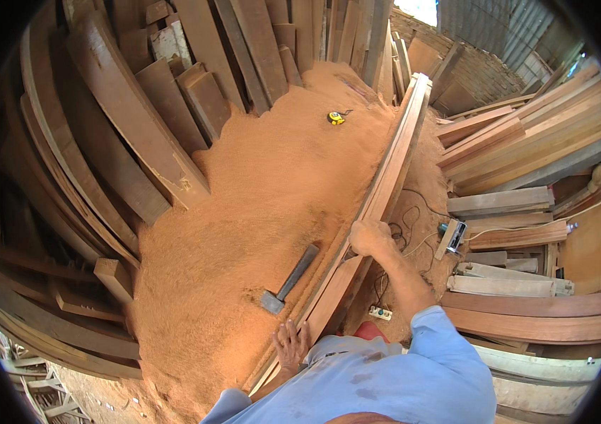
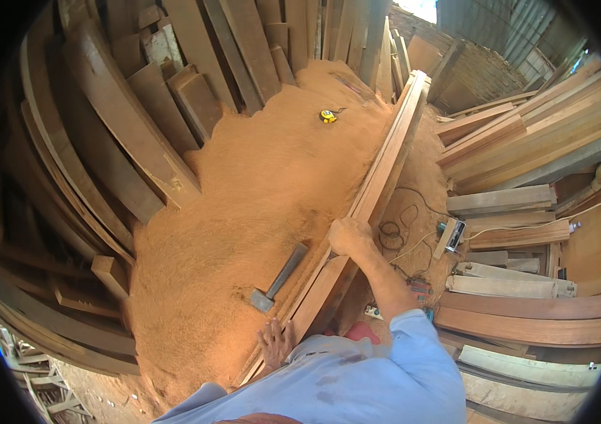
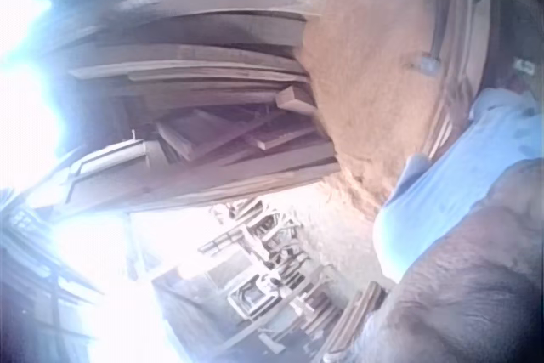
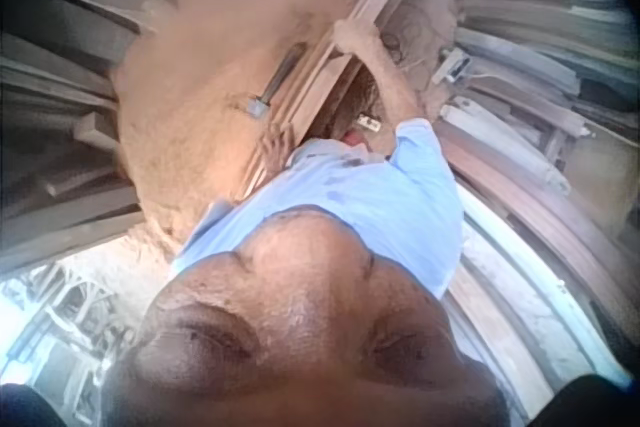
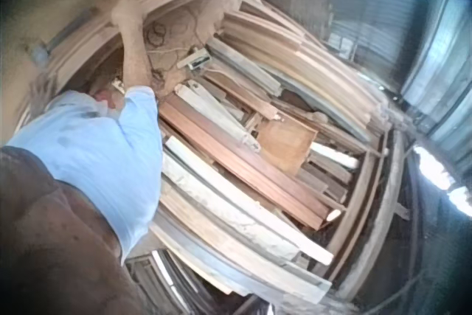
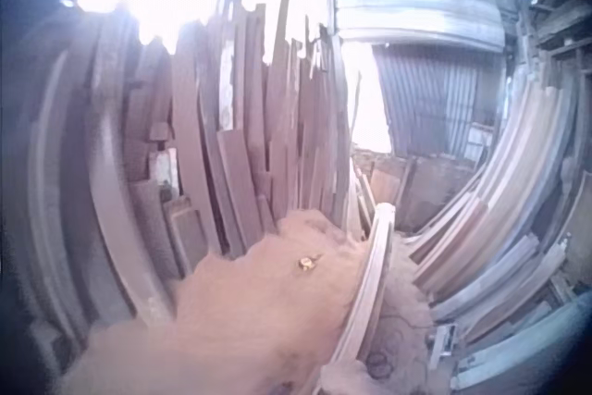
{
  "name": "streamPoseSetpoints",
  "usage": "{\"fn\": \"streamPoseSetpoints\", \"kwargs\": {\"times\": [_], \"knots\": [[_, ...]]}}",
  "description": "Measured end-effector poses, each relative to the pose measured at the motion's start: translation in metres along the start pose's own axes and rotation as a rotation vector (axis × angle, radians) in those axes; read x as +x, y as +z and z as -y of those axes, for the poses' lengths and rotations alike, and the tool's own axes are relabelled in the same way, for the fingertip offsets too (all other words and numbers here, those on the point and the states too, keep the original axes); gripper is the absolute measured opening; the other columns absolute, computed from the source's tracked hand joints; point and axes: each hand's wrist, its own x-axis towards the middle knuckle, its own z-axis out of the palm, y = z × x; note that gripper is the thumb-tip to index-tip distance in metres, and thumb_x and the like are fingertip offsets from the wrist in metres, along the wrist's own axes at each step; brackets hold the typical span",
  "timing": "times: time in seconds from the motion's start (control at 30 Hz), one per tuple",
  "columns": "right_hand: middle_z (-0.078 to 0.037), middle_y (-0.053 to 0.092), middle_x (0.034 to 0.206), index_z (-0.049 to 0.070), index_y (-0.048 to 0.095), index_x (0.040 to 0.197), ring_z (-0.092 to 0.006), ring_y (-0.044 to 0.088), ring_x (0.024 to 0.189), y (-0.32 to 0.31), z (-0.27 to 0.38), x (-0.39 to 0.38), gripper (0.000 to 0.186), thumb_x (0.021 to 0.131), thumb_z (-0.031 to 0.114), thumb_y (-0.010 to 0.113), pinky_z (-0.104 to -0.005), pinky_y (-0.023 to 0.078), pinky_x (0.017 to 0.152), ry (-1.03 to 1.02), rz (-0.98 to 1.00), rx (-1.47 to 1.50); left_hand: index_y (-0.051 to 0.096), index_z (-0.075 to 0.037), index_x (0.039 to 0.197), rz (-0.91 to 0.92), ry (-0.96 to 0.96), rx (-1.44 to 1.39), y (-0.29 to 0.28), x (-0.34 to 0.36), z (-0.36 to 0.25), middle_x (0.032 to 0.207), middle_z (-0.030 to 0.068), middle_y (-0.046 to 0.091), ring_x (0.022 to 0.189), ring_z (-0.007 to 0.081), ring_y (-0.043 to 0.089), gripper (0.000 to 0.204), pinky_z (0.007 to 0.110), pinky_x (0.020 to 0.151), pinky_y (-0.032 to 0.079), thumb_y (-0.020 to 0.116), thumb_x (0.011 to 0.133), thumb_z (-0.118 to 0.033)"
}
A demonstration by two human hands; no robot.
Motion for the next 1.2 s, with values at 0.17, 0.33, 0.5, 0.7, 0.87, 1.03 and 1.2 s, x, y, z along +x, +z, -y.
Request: {"fn": "streamPoseSetpoints", "kwargs": {"times": [0.17,0.33,0.5,0.7,0.87,1.03,1.2], "knots": [[-0.023,0.077,0.105,0.003,0.08,0.108,-0.0367,0.075,0.104,-0.018,0.006,0.0,0.027,0.091,0.014,0.062,-0.0461,0.059,0.088,-0.074,0.144,-0.092,0.045,-0.025,0.158,0.036,-0.013,-0.019,-0.025,-0.005,-0.001,0.159,0.0245,0.042,0.139,0.0465,0.046,0.056,0.07,0.115,0.031,0.057,0.103,-0.033],[-0.015,0.068,0.081,0.003,0.07,0.093,-0.0384,0.066,0.073,0.116,-0.038,-0.083,0.016,0.098,0.015,0.061,-0.0505,0.057,0.069,-0.249,-0.815,0.15,0.036,-0.035,0.163,0.146,-0.018,0.143,-0.018,-0.038,0.001,0.167,0.0257,0.03,0.152,0.0482,0.031,0.059,0.071,0.121,0.02,0.05,0.106,-0.033],[-0.017,0.073,0.078,0.005,0.074,0.089,-0.0354,0.075,0.075,0.06,0.002,-0.056,0.024,0.098,0.024,0.063,-0.0487,0.058,0.068,-0.114,-0.538,0.15,0.031,-0.038,0.165,0.258,-0.11,-0.135,-0.035,-0.008,0.001,0.17,0.0277,0.016,0.155,0.0509,0.021,0.065,0.075,0.122,0.016,0.051,0.104,-0.027],[-0.016,0.072,0.079,0.004,0.075,0.09,-0.0361,0.073,0.074,0.03,0.001,-0.016,0.017,0.093,0.018,0.066,-0.0471,0.058,0.068,-0.08,-0.142,0.054,0.035,-0.045,0.162,0.207,-0.158,-0.101,-0.026,-0.007,-0.001,0.167,0.0282,0.022,0.153,0.0506,0.026,0.061,0.074,0.122,0.016,0.051,0.105,-0.029],[-0.012,0.067,0.082,0.004,0.066,0.087,-0.0361,0.068,0.075,0.108,-0.06,-0.061,0.014,0.095,0.016,0.065,-0.0483,0.055,0.067,-0.222,-0.811,0.19,0.036,-0.046,0.162,0.336,-0.183,-0.223,-0.034,-0.022,-0.012,0.166,0.0271,0.028,0.153,0.0498,0.025,0.058,0.073,0.123,0.015,0.048,0.107,-0.034],[-0.015,0.066,0.082,0.007,0.064,0.084,-0.0393,0.068,0.076,0.09,-0.026,-0.072,0.023,0.102,0.022,0.062,-0.051,0.054,0.068,-0.108,-0.694,0.342,0.034,-0.047,0.162,0.239,-0.17,-0.042,-0.04,-0.012,-0.011,0.169,0.0261,0.019,0.154,0.0505,0.025,0.06,0.075,0.121,0.018,0.051,0.105,-0.038],[-0.017,0.066,0.082,0.007,0.066,0.087,-0.0412,0.067,0.078,0.069,-0.017,-0.037,0.021,0.101,0.022,0.063,-0.0508,0.055,0.069,-0.187,-0.677,0.283,0.031,-0.045,0.163,0.244,-0.19,-0.095,-0.028,0.004,-0.004,0.17,0.0261,0.015,0.156,0.0516,0.018,0.063,0.077,0.121,0.012,0.053,0.105,-0.038]]}}
